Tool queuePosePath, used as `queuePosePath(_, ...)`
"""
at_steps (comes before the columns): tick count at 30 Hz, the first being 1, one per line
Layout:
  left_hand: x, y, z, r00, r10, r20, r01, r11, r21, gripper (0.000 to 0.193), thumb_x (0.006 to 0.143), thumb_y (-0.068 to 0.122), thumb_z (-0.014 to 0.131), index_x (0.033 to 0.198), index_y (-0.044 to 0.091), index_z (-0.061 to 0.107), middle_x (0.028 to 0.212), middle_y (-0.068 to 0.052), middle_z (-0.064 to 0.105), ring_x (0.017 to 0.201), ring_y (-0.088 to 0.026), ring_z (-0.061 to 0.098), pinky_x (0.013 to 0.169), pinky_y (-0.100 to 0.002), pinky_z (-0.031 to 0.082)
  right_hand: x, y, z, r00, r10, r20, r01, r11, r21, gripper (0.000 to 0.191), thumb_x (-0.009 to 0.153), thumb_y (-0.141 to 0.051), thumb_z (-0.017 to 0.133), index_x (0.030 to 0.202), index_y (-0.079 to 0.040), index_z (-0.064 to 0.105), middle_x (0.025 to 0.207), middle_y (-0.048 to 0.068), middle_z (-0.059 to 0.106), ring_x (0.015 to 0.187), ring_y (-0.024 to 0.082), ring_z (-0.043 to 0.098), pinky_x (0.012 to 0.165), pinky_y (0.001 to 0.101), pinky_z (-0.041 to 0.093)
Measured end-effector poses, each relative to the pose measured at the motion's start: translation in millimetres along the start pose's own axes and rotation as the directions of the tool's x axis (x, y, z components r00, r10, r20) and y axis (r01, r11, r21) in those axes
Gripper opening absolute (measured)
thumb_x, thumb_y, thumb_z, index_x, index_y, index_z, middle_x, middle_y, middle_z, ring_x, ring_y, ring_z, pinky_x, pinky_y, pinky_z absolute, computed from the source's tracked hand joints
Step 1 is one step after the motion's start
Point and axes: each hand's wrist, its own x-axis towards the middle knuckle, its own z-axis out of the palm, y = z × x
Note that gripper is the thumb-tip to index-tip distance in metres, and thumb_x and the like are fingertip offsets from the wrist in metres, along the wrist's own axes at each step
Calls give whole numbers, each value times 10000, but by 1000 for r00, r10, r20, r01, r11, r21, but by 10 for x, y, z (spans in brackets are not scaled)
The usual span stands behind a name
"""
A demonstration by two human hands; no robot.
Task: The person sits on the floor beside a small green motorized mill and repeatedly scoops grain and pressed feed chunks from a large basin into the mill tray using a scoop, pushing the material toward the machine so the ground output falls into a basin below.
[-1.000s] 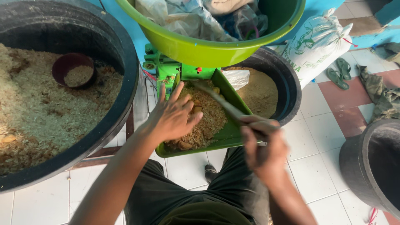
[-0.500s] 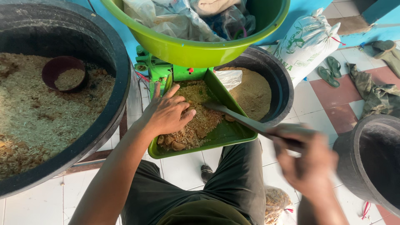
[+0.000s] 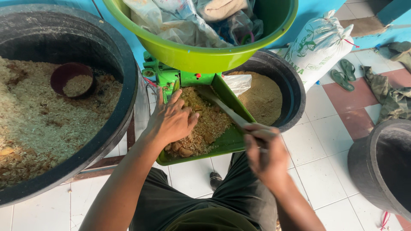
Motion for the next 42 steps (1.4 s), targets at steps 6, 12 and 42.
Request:
queuePosePath(6,-25,29,-50,996,-43,75,44,999,-11,514,988,428,504,859,25,795,1180,-195,682,1433,-353,399,1185,-730,112,67,-133,-304,997,73,18,-74,994,80,217,1019,-23,639,1110,4,444,1113,157,730,884,176,746,767,272,620)
queuePosePath(12,-22,33,-62,999,-30,35,29,999,21,531,982,434,511,801,14,779,1154,-190,689,1426,-341,407,1157,-735,144,49,-151,117,999,-27,20,27,999,20,222,978,-12,676,1092,5,486,1108,165,732,784,152,725,680,270,588)
queuePosePath(42,57,-14,38,995,-60,77,64,997,-41,568,1010,386,337,1309,-10,615,1318,-218,627,1521,-322,212,1177,-736,35,201,-430,-859,991,121,-48,-126,987,-98,239,1004,23,669,1142,18,473,1108,164,744,963,187,764,841,281,629)
